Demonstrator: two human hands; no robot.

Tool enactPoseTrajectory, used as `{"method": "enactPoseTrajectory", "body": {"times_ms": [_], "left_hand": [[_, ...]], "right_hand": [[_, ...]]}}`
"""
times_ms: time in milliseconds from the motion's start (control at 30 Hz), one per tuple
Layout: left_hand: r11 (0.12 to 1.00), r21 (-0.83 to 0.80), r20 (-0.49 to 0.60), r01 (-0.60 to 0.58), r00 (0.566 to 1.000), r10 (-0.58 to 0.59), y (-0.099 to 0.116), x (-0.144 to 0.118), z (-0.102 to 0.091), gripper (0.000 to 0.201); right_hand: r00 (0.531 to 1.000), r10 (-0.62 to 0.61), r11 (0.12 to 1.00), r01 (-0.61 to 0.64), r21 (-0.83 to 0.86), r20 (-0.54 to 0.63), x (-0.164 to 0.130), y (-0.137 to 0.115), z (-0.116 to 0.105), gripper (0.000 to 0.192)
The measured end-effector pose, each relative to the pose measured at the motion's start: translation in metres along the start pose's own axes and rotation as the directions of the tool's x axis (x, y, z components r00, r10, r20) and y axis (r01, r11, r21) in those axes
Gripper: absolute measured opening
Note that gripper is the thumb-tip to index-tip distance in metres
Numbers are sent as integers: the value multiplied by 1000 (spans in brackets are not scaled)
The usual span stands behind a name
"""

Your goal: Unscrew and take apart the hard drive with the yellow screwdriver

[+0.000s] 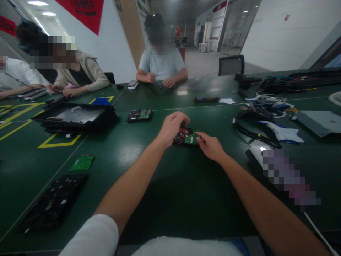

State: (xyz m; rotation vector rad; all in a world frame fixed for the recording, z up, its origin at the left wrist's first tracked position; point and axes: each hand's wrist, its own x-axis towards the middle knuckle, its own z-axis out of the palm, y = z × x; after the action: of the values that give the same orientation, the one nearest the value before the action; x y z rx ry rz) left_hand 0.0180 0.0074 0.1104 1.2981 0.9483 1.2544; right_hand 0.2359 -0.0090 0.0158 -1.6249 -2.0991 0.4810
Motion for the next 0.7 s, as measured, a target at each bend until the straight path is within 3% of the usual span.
{"method": "enactPoseTrajectory", "body": {"times_ms": [100, 167, 467, 700], "left_hand": [[986, 157, -90, -54, 994, 68, -2, 2, -2, 25], [985, 166, -102, -55, 992, 72, -2, 2, -2, 24], [962, -207, 100, 179, 982, -161, 1, 0, 0, 21], [996, 92, -36, -11, 999, 14, 1, 3, -5, 27]], "right_hand": [[1000, 8, 1000, -8, 0, 8, 0, 0, 0, 48], [1000, 14, 1000, -14, -2, 11, 1, 0, 0, 47], [1000, -9, 999, 9, -32, -13, -1, -1, 0, 46], [1000, -3, 1000, 3, -2, -3, 0, 1, 1, 47]]}}
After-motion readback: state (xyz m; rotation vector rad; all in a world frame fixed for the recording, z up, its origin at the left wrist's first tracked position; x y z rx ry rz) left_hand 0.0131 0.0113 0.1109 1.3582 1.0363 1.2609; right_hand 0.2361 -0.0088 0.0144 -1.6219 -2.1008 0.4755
